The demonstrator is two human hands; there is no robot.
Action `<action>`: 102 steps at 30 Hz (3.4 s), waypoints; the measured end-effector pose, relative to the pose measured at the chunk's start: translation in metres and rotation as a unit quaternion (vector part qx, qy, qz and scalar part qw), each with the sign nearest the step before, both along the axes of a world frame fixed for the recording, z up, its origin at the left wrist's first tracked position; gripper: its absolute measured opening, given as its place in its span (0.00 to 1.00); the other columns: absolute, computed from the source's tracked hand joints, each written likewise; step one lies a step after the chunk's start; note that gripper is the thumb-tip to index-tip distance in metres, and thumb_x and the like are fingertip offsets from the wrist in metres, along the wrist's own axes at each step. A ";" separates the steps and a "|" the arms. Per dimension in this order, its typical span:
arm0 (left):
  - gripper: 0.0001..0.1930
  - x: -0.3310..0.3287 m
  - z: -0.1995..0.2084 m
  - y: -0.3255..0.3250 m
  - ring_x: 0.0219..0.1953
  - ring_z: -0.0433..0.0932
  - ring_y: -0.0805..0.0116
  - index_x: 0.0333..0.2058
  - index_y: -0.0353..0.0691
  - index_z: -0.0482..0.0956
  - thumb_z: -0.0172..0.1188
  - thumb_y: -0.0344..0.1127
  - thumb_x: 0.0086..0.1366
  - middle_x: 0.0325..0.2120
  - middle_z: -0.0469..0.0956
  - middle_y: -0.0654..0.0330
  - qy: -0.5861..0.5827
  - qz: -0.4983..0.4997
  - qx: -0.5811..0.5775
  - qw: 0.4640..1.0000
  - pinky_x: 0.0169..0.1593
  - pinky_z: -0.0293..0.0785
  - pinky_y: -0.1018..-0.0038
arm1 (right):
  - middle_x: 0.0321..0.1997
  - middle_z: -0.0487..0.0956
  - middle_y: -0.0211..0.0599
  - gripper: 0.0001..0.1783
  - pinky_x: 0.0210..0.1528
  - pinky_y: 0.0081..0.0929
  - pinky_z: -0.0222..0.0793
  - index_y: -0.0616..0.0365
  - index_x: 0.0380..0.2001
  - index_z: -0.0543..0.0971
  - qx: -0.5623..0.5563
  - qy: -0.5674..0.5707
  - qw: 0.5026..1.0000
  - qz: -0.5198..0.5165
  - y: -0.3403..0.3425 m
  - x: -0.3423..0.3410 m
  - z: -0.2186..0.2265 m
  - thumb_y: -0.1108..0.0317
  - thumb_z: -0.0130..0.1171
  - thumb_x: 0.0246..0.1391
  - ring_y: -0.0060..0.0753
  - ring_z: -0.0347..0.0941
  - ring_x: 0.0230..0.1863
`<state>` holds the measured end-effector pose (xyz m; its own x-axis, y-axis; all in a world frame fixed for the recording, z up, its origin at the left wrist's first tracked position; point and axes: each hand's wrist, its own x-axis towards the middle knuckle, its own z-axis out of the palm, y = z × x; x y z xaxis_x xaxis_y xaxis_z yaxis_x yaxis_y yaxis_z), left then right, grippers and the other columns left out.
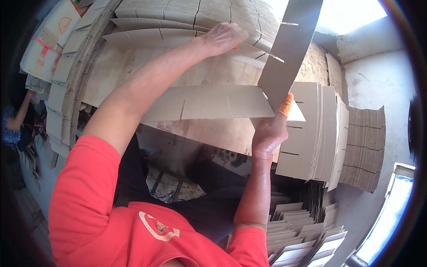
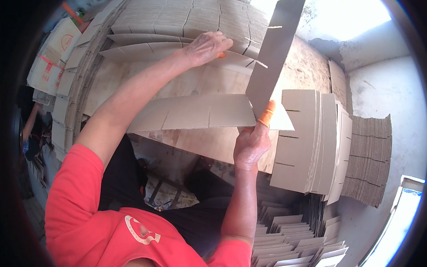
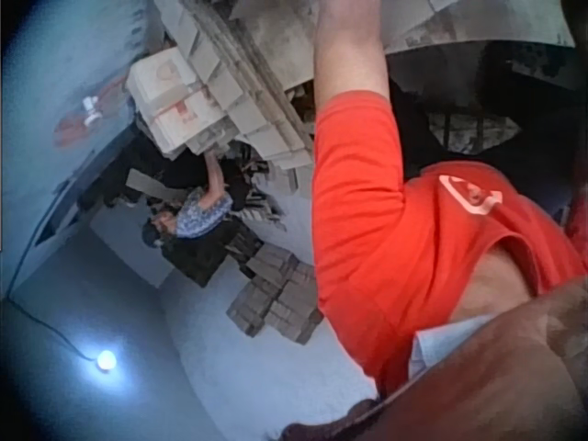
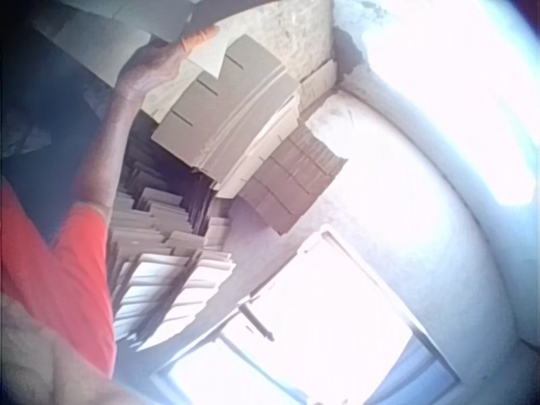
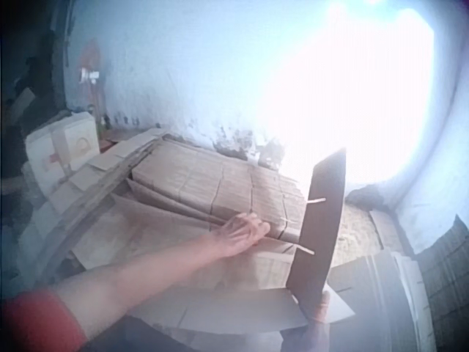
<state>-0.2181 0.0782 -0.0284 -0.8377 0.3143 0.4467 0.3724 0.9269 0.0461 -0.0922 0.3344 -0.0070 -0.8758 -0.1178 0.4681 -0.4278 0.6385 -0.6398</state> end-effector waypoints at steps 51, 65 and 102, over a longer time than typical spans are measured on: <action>0.19 -0.024 0.017 0.000 0.42 0.73 0.58 0.33 0.35 0.68 0.67 0.39 0.52 0.31 0.73 0.54 0.037 0.055 -0.091 0.994 0.43 0.71 0.64 | 0.44 0.78 0.47 0.44 0.37 0.22 0.74 0.57 0.67 0.56 0.066 0.005 0.997 0.043 0.014 0.018 0.002 0.90 0.56 0.46 0.31 0.78 0.36; 0.04 -0.011 0.025 -0.002 0.34 0.76 0.54 0.26 0.38 0.67 0.54 0.26 0.52 0.23 0.73 0.54 0.012 0.030 0.040 0.999 0.35 0.73 0.61 | 0.45 0.80 0.49 0.41 0.40 0.24 0.72 0.60 0.64 0.63 0.043 0.013 0.998 0.046 0.014 0.027 0.003 0.91 0.42 0.41 0.38 0.79 0.38; 0.08 0.052 0.056 0.030 0.30 0.77 0.47 0.22 0.32 0.67 0.59 0.21 0.50 0.22 0.74 0.45 -0.123 -0.060 0.128 0.982 0.34 0.71 0.58 | 0.31 0.78 0.46 0.34 0.35 0.28 0.72 0.60 0.61 0.66 0.171 -0.083 0.982 0.018 0.036 0.069 0.036 0.86 0.50 0.47 0.37 0.76 0.29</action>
<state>-0.1665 0.1082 0.0280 -0.8943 0.3201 0.3128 0.4258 0.8237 0.3745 -0.0236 0.3701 0.0285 -0.9289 -0.2758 0.2471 -0.3624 0.8145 -0.4532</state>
